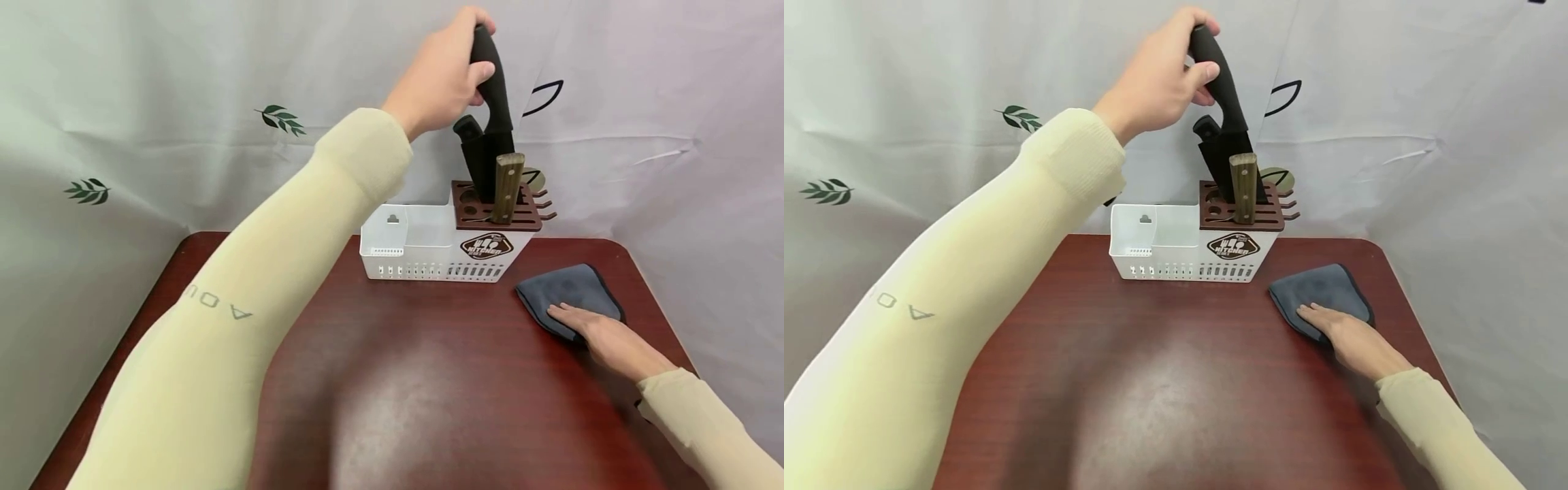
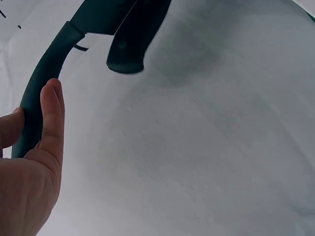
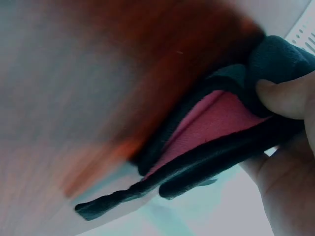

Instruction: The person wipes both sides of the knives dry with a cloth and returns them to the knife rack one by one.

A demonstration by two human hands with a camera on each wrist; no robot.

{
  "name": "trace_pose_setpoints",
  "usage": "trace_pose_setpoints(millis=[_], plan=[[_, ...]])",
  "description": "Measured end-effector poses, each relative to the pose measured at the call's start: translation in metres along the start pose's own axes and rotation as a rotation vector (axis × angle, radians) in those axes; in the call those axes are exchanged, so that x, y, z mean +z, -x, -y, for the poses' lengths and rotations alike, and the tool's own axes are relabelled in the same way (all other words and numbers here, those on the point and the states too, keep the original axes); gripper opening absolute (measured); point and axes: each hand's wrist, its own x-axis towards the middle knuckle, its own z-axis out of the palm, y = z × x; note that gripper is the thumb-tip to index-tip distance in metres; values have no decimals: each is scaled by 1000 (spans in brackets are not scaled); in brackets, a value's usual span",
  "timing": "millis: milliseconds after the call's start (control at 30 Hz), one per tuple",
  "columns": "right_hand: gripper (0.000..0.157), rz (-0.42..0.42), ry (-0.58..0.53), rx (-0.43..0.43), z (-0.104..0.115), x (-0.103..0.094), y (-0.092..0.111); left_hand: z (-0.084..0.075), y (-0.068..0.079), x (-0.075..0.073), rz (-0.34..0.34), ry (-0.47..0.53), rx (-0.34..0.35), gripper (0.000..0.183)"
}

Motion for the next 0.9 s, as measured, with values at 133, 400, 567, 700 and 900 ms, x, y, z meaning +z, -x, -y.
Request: trace_pose_setpoints(millis=[133,400,567,700,900], plan=[[67,-60,15,-76,-2,6,5,-5,-6,11,18,7,12,48],[62,-64,30,-51,6,11,5,-13,-11,34,66,-103,65,45],[61,-50,41,-25,9,11,4,-15,-13,46,113,-213,89,41],[60,-66,47,-29,9,12,3,-16,-14,56,166,-278,83,38],[59,-67,31,-7,10,14,4,-16,-16,69,224,-402,93,37]])
